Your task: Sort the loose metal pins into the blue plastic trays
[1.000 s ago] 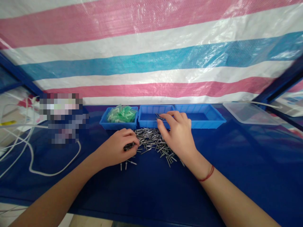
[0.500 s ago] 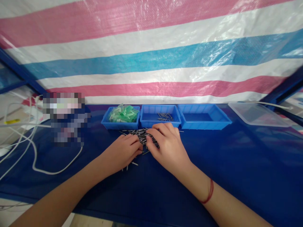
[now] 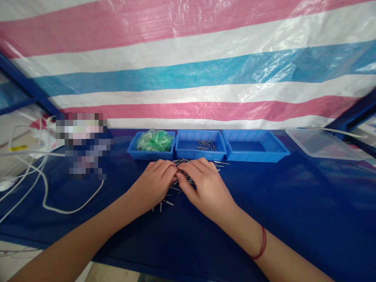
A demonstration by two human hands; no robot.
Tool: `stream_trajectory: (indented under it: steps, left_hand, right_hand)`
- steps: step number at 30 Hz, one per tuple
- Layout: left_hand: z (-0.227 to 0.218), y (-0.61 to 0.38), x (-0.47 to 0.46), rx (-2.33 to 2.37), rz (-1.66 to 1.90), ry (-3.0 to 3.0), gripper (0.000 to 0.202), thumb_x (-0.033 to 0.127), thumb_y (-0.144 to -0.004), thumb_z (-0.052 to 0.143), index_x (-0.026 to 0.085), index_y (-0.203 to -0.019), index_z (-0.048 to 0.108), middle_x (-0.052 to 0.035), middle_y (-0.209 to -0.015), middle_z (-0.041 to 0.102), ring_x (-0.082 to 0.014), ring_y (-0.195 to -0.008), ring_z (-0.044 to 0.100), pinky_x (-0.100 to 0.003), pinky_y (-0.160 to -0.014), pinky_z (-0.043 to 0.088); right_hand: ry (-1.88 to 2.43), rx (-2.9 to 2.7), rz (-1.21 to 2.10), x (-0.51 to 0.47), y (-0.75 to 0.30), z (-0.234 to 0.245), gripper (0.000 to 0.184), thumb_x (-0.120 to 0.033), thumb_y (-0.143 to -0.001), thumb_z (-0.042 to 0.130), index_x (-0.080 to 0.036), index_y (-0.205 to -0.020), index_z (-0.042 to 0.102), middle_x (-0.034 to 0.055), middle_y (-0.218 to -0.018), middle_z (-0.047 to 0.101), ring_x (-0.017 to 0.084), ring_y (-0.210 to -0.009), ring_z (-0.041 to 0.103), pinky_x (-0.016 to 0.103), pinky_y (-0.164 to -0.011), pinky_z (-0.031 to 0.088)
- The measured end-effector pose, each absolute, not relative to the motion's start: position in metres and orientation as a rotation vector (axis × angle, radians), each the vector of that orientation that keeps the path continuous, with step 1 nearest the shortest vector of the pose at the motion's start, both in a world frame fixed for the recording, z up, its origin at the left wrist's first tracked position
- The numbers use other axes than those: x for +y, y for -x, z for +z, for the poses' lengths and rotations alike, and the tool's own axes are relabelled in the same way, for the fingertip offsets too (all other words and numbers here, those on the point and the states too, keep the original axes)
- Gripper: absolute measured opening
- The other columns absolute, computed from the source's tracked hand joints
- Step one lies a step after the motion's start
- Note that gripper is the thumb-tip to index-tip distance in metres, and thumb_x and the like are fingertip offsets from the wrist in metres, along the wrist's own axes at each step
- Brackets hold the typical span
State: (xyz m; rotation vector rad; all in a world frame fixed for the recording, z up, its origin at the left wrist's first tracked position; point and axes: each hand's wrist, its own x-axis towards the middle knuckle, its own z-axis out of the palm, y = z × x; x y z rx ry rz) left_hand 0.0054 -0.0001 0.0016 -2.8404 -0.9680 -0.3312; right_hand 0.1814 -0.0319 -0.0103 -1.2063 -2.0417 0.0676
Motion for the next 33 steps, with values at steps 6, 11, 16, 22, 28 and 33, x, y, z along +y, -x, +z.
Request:
stream_trajectory:
  steps: [6,11,16,22,28,33]
  left_hand:
    - [0.0058,-0.0048,0.0041,-1.125,-0.862,3.155,0.020,0.025,-0.097,0.039,0.017,-0.094,0.056,-0.0055,-0.096,0.061,-0.0171,-0.091,0.057,-0.030,-0.082,0.044]
    - [0.0012,-0.0080,0.0034,-1.456,-1.397,3.139,0.013,0.025,-0.089,0.055,0.019,-0.099,0.058,-0.0022,-0.093,0.065,-0.0147,-0.083,0.061,-0.026,-0.076,0.048]
    - [-0.0018,-0.0109,0.0027,-1.627,-1.681,3.125,0.019,0.025,-0.084,0.061,0.019,-0.102,0.058,-0.0004,-0.088,0.066,-0.0129,-0.076,0.062,-0.023,-0.068,0.048]
    - [-0.0022,-0.0095,0.0030,-1.714,-1.627,3.151,0.017,0.033,-0.085,0.060,0.018,-0.091,0.065,-0.0009,-0.083,0.066,-0.0140,-0.075,0.061,-0.025,-0.069,0.048]
    - [0.0012,-0.0091,0.0004,-1.613,-1.675,3.184,0.016,0.032,-0.086,0.059,0.018,-0.091,0.065,-0.0019,-0.084,0.065,-0.0138,-0.074,0.060,-0.025,-0.068,0.048]
    - [0.0037,-0.0085,0.0017,-1.559,-1.662,3.167,0.014,0.029,-0.088,0.057,0.018,-0.094,0.063,-0.0021,-0.087,0.064,-0.0133,-0.076,0.058,-0.024,-0.068,0.046]
  right_hand:
    - [1.201,-1.951,0.197,-0.0340,-0.1798,-0.0072,0.019,-0.024,-0.094,0.044,-0.020,-0.090,0.063,0.0068,-0.086,0.068,0.021,-0.082,0.061,0.035,-0.073,0.047]
    - [1.208,-1.911,0.345,-0.0330,-0.1798,-0.0074,0.017,-0.024,-0.093,0.046,-0.020,-0.088,0.062,0.0053,-0.089,0.068,0.019,-0.083,0.061,0.032,-0.074,0.047]
    - [1.216,-1.911,0.469,-0.0341,-0.1772,-0.0066,0.018,-0.025,-0.093,0.046,-0.020,-0.083,0.060,0.0034,-0.083,0.066,0.017,-0.077,0.060,0.029,-0.071,0.047]
    - [1.188,-1.890,0.419,-0.0370,-0.1753,-0.0059,0.019,-0.027,-0.093,0.045,-0.020,-0.083,0.060,0.0046,-0.084,0.066,0.018,-0.079,0.060,0.030,-0.071,0.048]
    - [1.192,-1.808,0.619,-0.0360,-0.1738,-0.0072,0.019,-0.033,-0.092,0.050,-0.020,-0.088,0.064,0.0032,-0.084,0.067,0.016,-0.075,0.060,0.029,-0.067,0.048]
    - [1.192,-1.682,0.645,-0.0334,-0.1754,-0.0118,0.015,-0.033,-0.088,0.057,-0.020,-0.085,0.064,0.0019,-0.080,0.066,0.015,-0.072,0.059,0.028,-0.064,0.047]
